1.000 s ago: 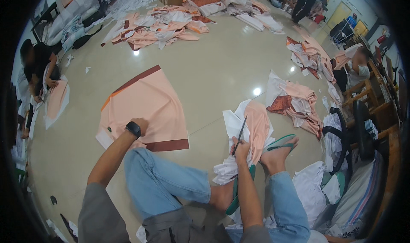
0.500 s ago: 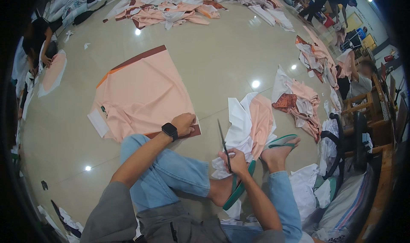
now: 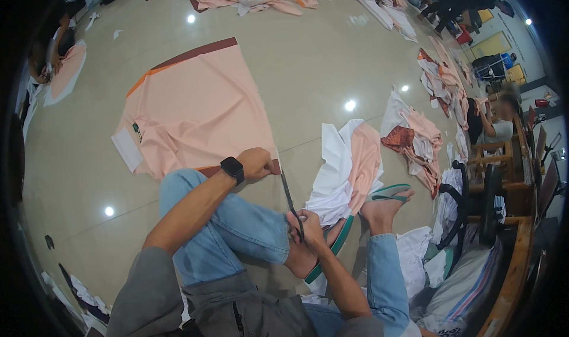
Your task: The person sits on the floor and uses scissors to cut a peach-colored t-shirt along a white paper pattern. They trim the edges of the shirt, remove excess fabric, and set the cut pieces aside.
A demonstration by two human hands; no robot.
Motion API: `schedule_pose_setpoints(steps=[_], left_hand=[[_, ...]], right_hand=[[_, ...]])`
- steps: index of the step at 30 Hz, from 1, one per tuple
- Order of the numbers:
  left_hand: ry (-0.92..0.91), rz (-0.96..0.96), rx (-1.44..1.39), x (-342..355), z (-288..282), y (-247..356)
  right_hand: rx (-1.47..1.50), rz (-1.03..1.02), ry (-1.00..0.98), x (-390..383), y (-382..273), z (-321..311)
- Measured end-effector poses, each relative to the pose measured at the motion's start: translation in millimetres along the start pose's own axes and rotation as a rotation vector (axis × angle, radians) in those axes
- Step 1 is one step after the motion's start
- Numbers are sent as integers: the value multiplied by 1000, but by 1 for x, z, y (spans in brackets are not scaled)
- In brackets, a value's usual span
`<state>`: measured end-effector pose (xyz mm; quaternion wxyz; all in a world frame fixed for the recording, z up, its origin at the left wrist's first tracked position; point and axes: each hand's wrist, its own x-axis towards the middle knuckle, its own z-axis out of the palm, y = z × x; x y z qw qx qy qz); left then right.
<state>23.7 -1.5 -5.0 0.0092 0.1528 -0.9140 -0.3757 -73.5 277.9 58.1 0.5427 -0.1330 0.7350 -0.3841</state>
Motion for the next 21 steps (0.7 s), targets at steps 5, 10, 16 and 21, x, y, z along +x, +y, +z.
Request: schedule_pose_setpoints(steps=[5, 10, 16, 21], left_hand=[[-21, -4, -97, 0, -5, 8], [-61, -2, -47, 1, -7, 7], [-60, -15, -143, 1, -6, 8], [-60, -8, -124, -1, -12, 12]], right_hand=[[29, -53, 0, 11, 6, 6], [-69, -50, 41, 11, 2, 10], [22, -20, 5, 14, 3, 0], [-48, -26, 5, 20, -3, 3]])
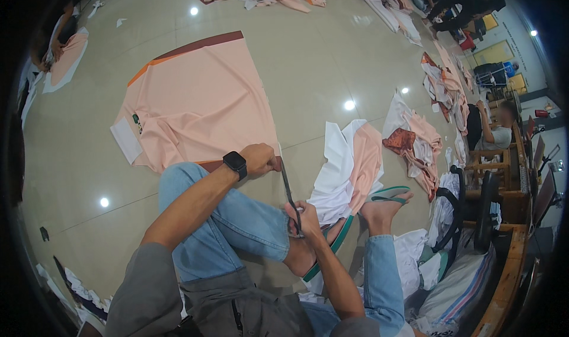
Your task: The person sits on the floor and uses scissors to cut a peach-colored t-shirt along a white paper pattern. They trim the edges of the shirt, remove excess fabric, and set the cut pieces aside.
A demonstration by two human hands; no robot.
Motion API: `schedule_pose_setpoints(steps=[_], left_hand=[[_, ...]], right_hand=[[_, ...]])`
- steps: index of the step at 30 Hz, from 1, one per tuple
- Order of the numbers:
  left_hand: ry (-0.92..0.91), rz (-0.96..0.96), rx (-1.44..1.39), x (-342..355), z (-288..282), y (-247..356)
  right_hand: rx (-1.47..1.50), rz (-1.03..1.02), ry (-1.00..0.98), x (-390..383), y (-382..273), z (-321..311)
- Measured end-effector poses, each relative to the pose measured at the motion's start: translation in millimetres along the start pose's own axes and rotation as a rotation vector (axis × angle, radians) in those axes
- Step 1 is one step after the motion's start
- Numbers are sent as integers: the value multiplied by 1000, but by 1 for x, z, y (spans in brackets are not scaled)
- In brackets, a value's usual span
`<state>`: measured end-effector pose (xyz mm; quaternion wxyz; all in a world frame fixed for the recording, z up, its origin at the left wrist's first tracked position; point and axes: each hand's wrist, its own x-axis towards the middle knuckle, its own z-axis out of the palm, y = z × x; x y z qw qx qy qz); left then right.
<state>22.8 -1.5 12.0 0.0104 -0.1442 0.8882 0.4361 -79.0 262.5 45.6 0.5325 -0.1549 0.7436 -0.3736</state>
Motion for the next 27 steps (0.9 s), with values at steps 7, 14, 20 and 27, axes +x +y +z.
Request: schedule_pose_setpoints(steps=[7, 14, 20, 27], left_hand=[[-20, -20, 48, 2, 1, -2], [-45, -11, 72, 5, 1, -2], [-36, -33, 21, 6, 9, -16], [-42, -12, -27, 5, 5, -12]], right_hand=[[2, 20, 4, -1, -7, 0], [-70, -46, 3, 13, -9, 4], [28, -30, -7, 16, -6, 5], [-70, -68, -2, 24, -13, 9]])
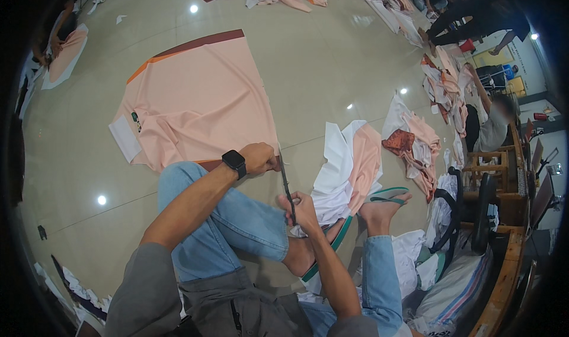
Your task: The person sits on the floor and uses scissors to cut a peach-colored t-shirt along a white paper pattern. They trim the edges of the shirt, remove excess fabric, and set the cut pieces aside.
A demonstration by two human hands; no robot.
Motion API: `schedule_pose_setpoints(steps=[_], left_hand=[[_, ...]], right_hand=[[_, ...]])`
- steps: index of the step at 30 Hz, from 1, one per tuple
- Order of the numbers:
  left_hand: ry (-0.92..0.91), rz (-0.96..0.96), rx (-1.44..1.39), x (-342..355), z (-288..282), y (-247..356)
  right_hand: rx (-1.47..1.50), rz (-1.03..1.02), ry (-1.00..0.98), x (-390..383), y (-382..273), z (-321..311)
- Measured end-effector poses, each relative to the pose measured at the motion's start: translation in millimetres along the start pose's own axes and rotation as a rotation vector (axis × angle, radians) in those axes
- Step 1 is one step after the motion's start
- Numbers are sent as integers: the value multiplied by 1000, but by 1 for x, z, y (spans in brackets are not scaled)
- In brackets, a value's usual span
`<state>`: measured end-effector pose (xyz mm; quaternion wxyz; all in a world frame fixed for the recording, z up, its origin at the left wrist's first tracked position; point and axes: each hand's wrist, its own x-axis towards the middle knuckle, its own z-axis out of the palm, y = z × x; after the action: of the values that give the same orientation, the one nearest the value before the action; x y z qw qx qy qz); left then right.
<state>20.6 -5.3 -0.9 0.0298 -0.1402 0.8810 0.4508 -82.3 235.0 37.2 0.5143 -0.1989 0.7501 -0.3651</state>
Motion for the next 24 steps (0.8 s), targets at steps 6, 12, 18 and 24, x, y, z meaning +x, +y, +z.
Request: schedule_pose_setpoints(steps=[6, 12, 18, 24], left_hand=[[-1, 25, 22, 1, -3, 4], [1, 17, 20, -1, -5, 2], [8, 15, 27, 4, -4, 0], [66, 50, -68, 5, 8, -13]], right_hand=[[71, 25, -3, 2, 3, -5], [-6, 2, 3, 8, -11, 3], [59, 22, -7, 8, -2, -1], [32, 5, 4, 18, -13, 4]])
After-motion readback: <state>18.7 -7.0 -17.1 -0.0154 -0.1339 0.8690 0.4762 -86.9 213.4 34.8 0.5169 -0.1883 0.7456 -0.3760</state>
